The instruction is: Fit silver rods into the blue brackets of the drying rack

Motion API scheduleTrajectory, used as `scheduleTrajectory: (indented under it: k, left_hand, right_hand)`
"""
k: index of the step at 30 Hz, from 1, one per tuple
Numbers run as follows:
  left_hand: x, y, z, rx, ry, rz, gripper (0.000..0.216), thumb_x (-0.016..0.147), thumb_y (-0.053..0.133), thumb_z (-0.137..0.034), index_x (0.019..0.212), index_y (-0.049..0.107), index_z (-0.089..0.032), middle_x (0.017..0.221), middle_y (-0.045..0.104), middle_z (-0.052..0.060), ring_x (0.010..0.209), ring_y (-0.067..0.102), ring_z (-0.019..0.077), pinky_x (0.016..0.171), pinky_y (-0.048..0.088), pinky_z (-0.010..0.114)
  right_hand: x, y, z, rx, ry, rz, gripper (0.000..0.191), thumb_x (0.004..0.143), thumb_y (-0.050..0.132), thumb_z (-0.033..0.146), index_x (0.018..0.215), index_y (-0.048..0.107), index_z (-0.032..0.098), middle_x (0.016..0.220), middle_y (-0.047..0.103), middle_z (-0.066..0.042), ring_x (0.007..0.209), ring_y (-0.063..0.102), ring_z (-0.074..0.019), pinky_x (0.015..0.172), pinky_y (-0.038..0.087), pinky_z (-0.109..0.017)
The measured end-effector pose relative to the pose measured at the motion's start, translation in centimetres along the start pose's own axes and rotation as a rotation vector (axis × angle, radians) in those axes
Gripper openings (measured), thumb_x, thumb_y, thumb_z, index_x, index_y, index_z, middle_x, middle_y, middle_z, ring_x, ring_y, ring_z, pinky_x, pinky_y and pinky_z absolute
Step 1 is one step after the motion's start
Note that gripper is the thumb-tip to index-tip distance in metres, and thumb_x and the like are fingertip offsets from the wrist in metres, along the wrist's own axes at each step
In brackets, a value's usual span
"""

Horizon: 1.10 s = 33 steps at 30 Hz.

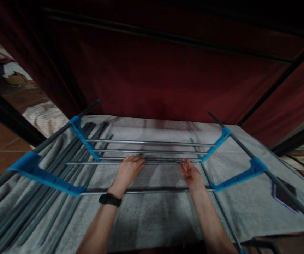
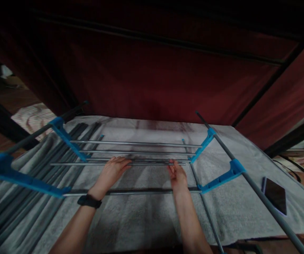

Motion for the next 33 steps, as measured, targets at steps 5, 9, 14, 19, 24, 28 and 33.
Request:
scheduleTrajectory:
  k: [5, 9, 14, 19, 24, 28, 33]
  left_hand:
    - [-0.4, -0.3, 0.5, 0.015, -0.033, 0.036, 0.018, 0.092, 0.055, -0.024, 0.104, 0.069, -0.024, 0.100, 0.071, 0.005, 0.096, 0.062, 0.0213, 0.090, 0.041, 0.035]
    - [-0.8, -0.7, 0.6, 0.054, -0.060, 0.060, 0.014, 0.091, 0.056, -0.023, 0.100, 0.068, -0.024, 0.098, 0.071, 0.004, 0.096, 0.062, 0.0204, 0.090, 0.040, 0.035]
    - [-1.0, -0.5, -0.1, 0.100, -0.042, 0.113, 0.011, 0.091, 0.057, -0.025, 0.096, 0.066, -0.021, 0.096, 0.070, 0.006, 0.096, 0.062, 0.0209, 0.090, 0.040, 0.034]
    - [-0.9, 0.0, -1.1, 0.132, -0.016, 0.121, 0.014, 0.092, 0.052, -0.017, 0.098, 0.065, -0.021, 0.094, 0.069, 0.006, 0.094, 0.062, 0.0194, 0.089, 0.041, 0.034]
    - [-0.9, 0.3, -1.6, 0.144, 0.021, 0.100, 0.017, 0.091, 0.052, -0.014, 0.099, 0.065, -0.021, 0.092, 0.068, 0.005, 0.092, 0.062, 0.0199, 0.087, 0.042, 0.034]
    - [-0.9, 0.7, -2.2, 0.121, 0.052, 0.098, 0.018, 0.091, 0.051, -0.013, 0.100, 0.065, -0.021, 0.093, 0.068, 0.005, 0.092, 0.061, 0.0195, 0.087, 0.043, 0.033]
    - [-0.9, 1.3, -3.0, 0.131, 0.079, 0.124, 0.022, 0.092, 0.047, -0.011, 0.103, 0.064, -0.020, 0.098, 0.068, 0.007, 0.094, 0.061, 0.0195, 0.089, 0.042, 0.035]
  right_hand:
    - [1.2, -2.3, 2.2, -0.003, -0.045, -0.112, 0.007, 0.083, 0.063, 0.017, 0.078, 0.060, 0.020, 0.066, 0.066, 0.006, 0.060, 0.063, -0.0063, 0.069, 0.056, -0.021]
    - [2.2, -4.6, 4.2, 0.016, -0.069, -0.199, 0.011, 0.086, 0.057, 0.017, 0.075, 0.058, 0.019, 0.060, 0.061, 0.008, 0.046, 0.053, -0.0030, 0.057, 0.052, -0.015]
    - [2.9, -5.7, 5.4, -0.005, -0.004, -0.272, 0.016, 0.084, 0.051, 0.009, 0.075, 0.059, 0.019, 0.063, 0.062, 0.006, 0.053, 0.060, -0.0060, 0.056, 0.055, -0.019]
    - [2.5, -3.7, 3.3, -0.112, 0.096, -0.192, 0.019, 0.085, 0.048, 0.007, 0.078, 0.060, 0.019, 0.077, 0.067, 0.002, 0.068, 0.066, -0.0084, 0.060, 0.057, -0.021]
    - [2.3, -2.9, 1.8, -0.095, 0.055, -0.124, 0.013, 0.087, 0.054, 0.010, 0.079, 0.060, 0.018, 0.079, 0.066, 0.002, 0.074, 0.067, -0.0091, 0.066, 0.059, -0.023]
    - [2.6, -3.7, 2.4, -0.065, -0.030, -0.145, 0.012, 0.086, 0.056, 0.010, 0.080, 0.060, 0.019, 0.077, 0.064, 0.005, 0.070, 0.065, -0.0067, 0.066, 0.059, -0.021]
    - [2.6, -4.4, 3.1, -0.062, -0.077, -0.173, 0.013, 0.086, 0.052, 0.010, 0.079, 0.058, 0.018, 0.077, 0.063, 0.004, 0.068, 0.065, -0.0062, 0.065, 0.058, -0.021]
Point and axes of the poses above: each hand's wrist, its own x-axis towards the middle knuckle, its own y-axis out of the palm, z = x × y, the point moved 7 cm from there along x, towards the middle knuckle
